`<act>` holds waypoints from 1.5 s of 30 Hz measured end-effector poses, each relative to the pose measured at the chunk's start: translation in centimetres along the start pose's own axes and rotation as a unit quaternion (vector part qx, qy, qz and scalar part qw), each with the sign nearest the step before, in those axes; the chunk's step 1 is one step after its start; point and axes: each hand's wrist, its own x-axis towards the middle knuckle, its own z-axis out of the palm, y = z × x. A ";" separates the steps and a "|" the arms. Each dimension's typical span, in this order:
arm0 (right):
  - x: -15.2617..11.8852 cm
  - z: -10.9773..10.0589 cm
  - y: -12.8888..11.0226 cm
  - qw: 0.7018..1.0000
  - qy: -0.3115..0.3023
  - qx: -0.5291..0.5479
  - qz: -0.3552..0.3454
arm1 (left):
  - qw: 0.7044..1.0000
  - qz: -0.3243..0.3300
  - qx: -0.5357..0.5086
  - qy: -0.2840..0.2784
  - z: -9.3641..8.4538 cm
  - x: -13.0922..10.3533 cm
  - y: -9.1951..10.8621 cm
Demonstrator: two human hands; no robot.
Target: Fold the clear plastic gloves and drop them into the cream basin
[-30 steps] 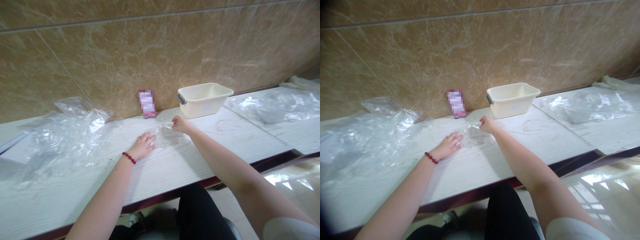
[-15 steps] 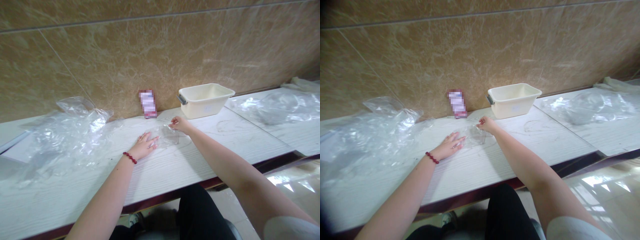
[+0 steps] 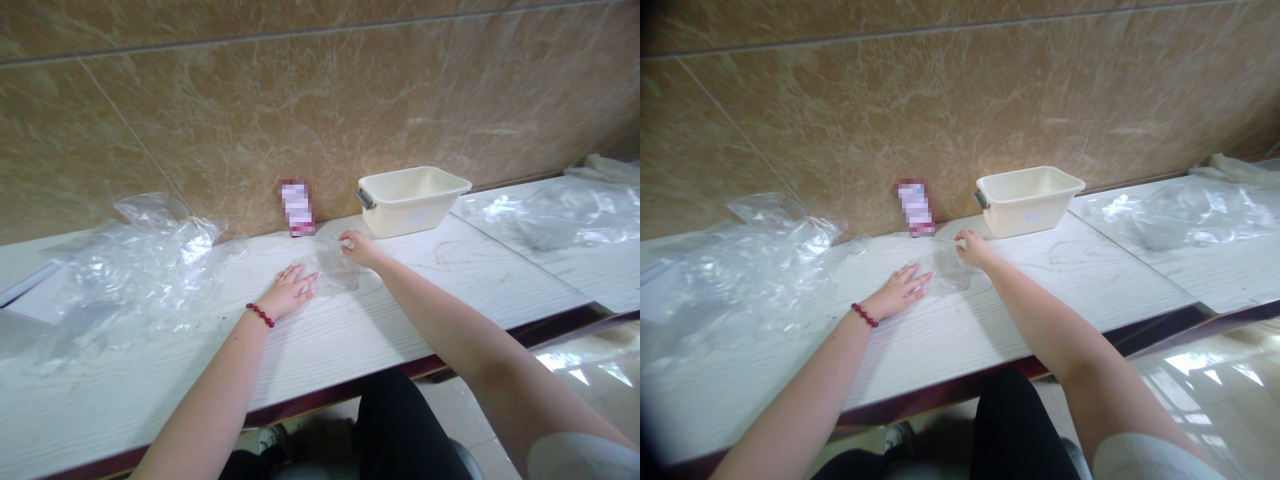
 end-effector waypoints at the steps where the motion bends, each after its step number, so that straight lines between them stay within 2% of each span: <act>1: -0.3 -0.3 -0.6 0.999 0.020 -0.026 -0.012 | 1.000 -0.001 0.001 0.000 0.0 0.0 0.0; 3: -1.2 -0.5 -2.1 0.998 0.032 -0.051 -0.028 | 1.000 -0.004 0.006 0.001 0.0 0.0 0.0; 7: -3.3 1.2 -5.1 0.993 -0.061 -0.074 -0.076 | 1.000 -0.007 0.015 0.006 0.2 0.2 -0.1; 9: -3.9 2.5 -5.8 0.987 -0.087 -0.113 -0.076 | 1.000 -0.008 0.018 0.010 0.4 0.3 -0.1; 13: -4.3 4.3 -5.5 0.978 -0.091 -0.187 -0.017 | 1.000 -0.006 0.018 0.013 0.6 0.3 -0.4; 17: -4.3 4.5 -4.9 0.969 -0.101 -0.226 0.011 | 0.997 -0.044 0.040 0.050 0.1 0.2 -0.3; 20: -4.4 4.3 -4.8 0.965 -0.107 -0.238 0.008 | 0.987 -0.074 0.065 0.127 -0.5 0.5 1.0; 23: -4.5 4.2 -5.0 0.962 -0.113 -0.248 0.004 | 0.986 -0.018 0.047 0.161 -0.7 1.3 3.0; 26: -4.5 4.0 -5.2 0.956 -0.134 -0.261 0.005 | 0.990 0.030 0.005 0.136 -0.4 2.0 4.5; 30: -4.3 3.8 -5.3 0.950 -0.161 -0.265 0.016 | 0.991 0.046 -0.024 0.120 0.2 2.6 4.5; 37: -4.4 3.9 -5.2 0.955 -0.147 -0.258 0.012 | 0.997 -0.014 0.013 0.073 1.1 2.7 3.1; 45: -3.6 4.3 -4.1 0.963 -0.138 -0.230 0.035 | 0.990 -0.119 0.030 0.074 1.6 2.7 2.1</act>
